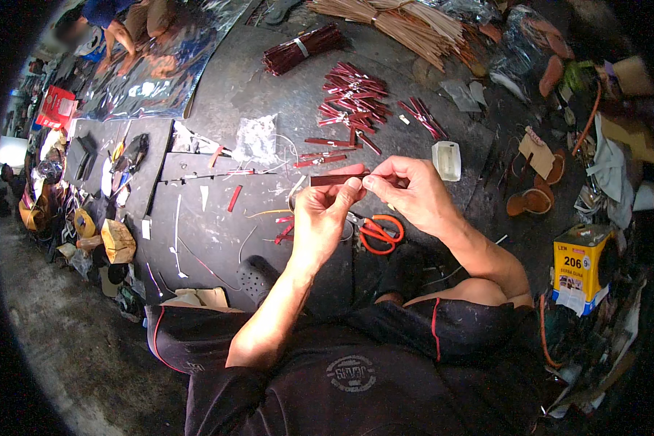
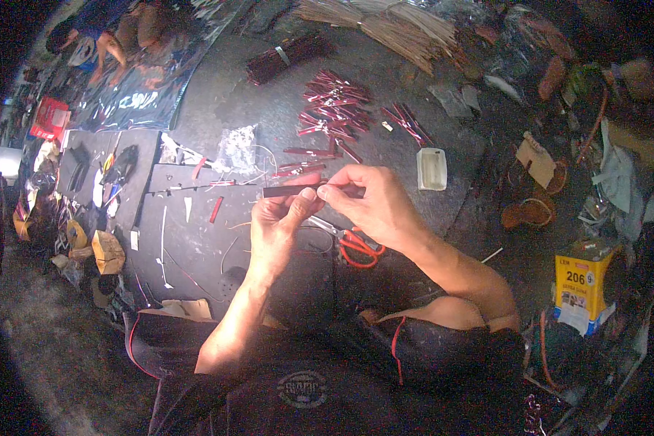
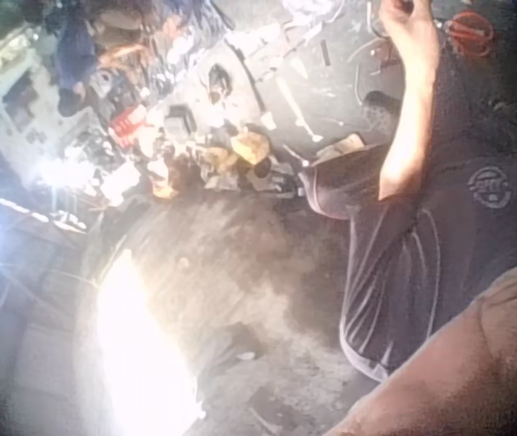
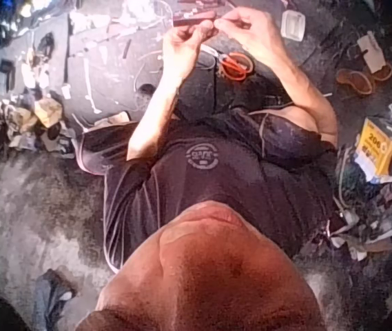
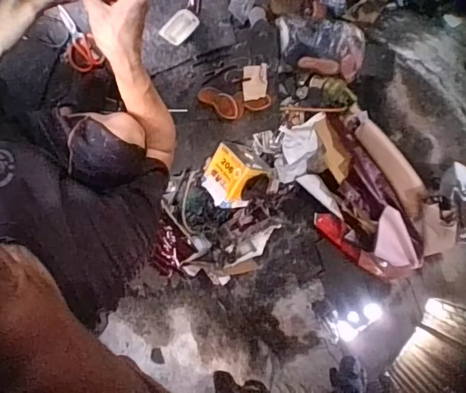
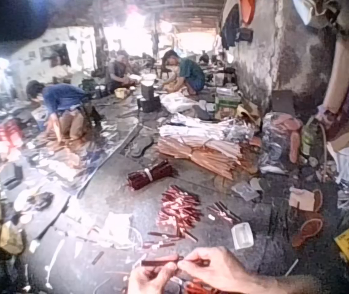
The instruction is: The person sits on the floor and repeatedly assembles small red cylindrical items by inserting a thin stick into each one and trimming the excess with scissors. The finished units are placed in a pile nearby.
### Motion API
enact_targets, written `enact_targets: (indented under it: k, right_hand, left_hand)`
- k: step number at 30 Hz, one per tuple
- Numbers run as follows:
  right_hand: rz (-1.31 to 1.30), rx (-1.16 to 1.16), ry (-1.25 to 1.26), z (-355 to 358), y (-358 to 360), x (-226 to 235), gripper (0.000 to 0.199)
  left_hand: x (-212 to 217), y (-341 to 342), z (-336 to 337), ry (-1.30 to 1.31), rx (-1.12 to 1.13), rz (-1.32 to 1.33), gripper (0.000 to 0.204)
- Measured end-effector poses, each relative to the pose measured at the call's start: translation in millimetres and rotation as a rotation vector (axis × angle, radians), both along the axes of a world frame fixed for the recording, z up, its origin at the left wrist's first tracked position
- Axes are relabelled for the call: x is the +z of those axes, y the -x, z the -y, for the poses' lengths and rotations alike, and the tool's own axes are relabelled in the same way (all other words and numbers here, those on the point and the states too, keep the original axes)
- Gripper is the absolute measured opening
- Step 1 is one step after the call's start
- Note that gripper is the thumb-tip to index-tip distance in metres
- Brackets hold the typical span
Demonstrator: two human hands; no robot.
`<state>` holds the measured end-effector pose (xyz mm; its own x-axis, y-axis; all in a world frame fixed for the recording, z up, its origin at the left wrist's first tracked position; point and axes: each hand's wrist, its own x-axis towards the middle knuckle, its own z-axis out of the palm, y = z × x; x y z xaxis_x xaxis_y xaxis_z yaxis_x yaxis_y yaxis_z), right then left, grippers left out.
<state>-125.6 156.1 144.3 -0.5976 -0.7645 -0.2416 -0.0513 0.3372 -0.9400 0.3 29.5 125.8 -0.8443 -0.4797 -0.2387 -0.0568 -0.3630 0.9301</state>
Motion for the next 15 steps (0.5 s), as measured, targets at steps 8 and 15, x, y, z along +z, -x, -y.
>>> enact_targets:
  k: [8,15]
  right_hand:
    - [-0.06,0.021,-0.076,-13,-1,17,0.023]
    - [-0.036,0.036,-0.087,-12,9,7,0.022]
  left_hand:
    - [-6,0,2,0.001,0.14,-0.012,0.025]
    - [-1,-1,3,-0.051,0.121,0.028,0.024]
